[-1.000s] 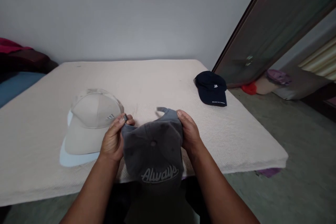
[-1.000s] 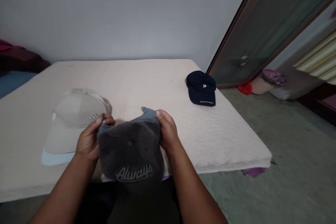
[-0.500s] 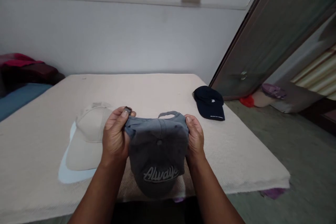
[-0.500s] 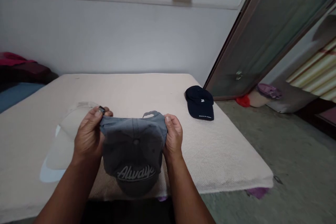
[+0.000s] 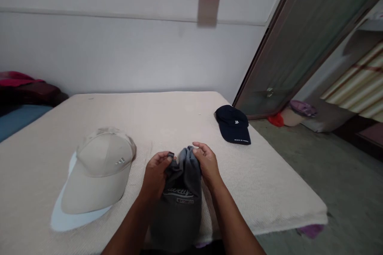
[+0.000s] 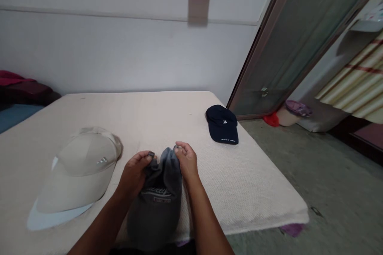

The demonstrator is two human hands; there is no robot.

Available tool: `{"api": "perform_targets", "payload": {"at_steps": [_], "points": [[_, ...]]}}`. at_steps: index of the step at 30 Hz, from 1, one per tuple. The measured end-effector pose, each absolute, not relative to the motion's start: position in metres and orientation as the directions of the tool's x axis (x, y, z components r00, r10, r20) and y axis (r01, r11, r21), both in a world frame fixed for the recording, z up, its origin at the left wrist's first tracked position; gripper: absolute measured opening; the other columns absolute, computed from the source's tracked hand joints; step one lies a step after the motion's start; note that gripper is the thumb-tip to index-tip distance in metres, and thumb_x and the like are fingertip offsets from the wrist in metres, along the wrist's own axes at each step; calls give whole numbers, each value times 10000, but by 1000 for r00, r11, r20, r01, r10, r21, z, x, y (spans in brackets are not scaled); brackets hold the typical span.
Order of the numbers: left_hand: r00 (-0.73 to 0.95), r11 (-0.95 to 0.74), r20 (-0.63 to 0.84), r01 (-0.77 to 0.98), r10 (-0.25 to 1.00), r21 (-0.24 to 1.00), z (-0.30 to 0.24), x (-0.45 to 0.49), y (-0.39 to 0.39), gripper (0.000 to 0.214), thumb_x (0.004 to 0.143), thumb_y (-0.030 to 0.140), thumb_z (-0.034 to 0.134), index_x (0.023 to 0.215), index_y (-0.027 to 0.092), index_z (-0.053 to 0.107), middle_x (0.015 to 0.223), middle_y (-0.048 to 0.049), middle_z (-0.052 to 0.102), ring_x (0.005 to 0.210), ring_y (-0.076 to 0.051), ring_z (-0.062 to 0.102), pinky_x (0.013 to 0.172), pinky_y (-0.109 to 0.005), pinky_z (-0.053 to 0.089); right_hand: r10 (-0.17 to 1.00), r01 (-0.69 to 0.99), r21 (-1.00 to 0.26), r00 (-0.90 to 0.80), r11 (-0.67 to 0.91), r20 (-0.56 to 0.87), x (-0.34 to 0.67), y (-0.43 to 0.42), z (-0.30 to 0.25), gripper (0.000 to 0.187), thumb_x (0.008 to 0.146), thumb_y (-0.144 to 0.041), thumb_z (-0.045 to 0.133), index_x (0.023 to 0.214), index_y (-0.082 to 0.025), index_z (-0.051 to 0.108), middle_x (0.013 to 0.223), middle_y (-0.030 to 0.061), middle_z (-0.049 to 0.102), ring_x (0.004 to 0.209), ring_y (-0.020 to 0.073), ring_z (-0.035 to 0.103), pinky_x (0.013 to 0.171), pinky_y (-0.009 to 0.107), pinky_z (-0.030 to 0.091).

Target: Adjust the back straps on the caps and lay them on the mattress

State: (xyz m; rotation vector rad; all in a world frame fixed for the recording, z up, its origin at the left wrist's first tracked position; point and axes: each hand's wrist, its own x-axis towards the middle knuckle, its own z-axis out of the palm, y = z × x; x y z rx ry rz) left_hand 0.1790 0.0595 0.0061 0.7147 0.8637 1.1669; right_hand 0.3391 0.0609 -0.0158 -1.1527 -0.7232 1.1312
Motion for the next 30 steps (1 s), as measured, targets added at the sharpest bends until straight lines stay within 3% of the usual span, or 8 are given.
{"api": "perform_targets", "payload": {"at_steps": [5, 9, 12, 17, 19, 24, 27, 30], "points": [[217, 236, -163, -372, 962, 898, 9, 183, 53, 136, 713, 262, 683, 798, 172, 627, 766, -17, 684, 708, -141, 620, 684, -255, 462, 983, -247, -953, 10, -175, -183, 331, 56, -22, 363, 662, -231, 634, 1022, -183, 622, 694, 1, 622, 598, 145, 543, 560, 255, 402], [180, 215, -171, -269, 969, 939, 5, 183, 50, 118, 735, 265, 664, 804, 176, 630, 738, -9, 675, 680, -132, 612, 671, -248, 457, 978, -67, -986, -153, -155, -144, 319, 51, -32, 118, 641, -146, 597, 733, -177, 664, 707, 2, 628, 660, 147, 534, 612, 261, 410], [171, 234, -193, -267, 966, 935, 0, 185, 49, 130, 740, 274, 658, 811, 169, 631, 727, -14, 671, 666, -132, 608, 655, -245, 452, 983, 10, -992, -135, -126, -126, 315, 49, -36, 112, 598, -79, 574, 588, -174, 633, 607, -20, 597, 604, 134, 505, 604, 258, 399], [140, 252, -218, -318, 966, 914, 1, 190, 47, 156, 703, 273, 690, 808, 168, 646, 722, -6, 674, 641, -121, 596, 622, -228, 443, 991, 30, -991, 51, -129, -128, 324, 53, -36, 112, 600, -91, 566, 609, -170, 646, 633, 6, 630, 632, 156, 538, 633, 278, 406], [135, 263, -231, -313, 964, 913, 4, 190, 47, 158, 690, 275, 699, 796, 168, 654, 714, -2, 674, 612, -112, 583, 590, -217, 432, 985, -34, -993, 128, -109, -112, 329, 54, -31, 90, 630, -128, 572, 672, -175, 636, 695, 18, 649, 671, 164, 562, 652, 285, 421], [120, 263, -239, -260, 964, 929, 7, 189, 48, 166, 671, 285, 709, 772, 160, 670, 688, 1, 662, 514, -83, 518, 484, -193, 368, 957, -582, -809, 270, 76, -105, 347, 50, -12, 175, 665, -208, 662, 812, -196, 569, 744, 15, 634, 638, 139, 571, 611, 275, 441], [86, 243, -229, -220, 970, 945, 8, 189, 49, 174, 648, 281, 723, 755, 152, 678, 674, -8, 660, 502, -84, 501, 458, -189, 342, 964, -658, -744, 256, 115, -76, 360, 47, -2, 197, 669, -189, 673, 839, -200, 572, 704, -17, 578, 511, 84, 475, 505, 229, 382], [66, 219, -210, -233, 976, 947, 9, 190, 50, 184, 643, 282, 727, 764, 149, 685, 694, -19, 668, 561, -103, 536, 499, -192, 372, 986, -620, -785, 136, 13, -91, 365, 45, -1, 189, 717, -254, 669, 876, -187, 592, 616, -48, 507, 419, 49, 333, 437, 206, 294]]}}
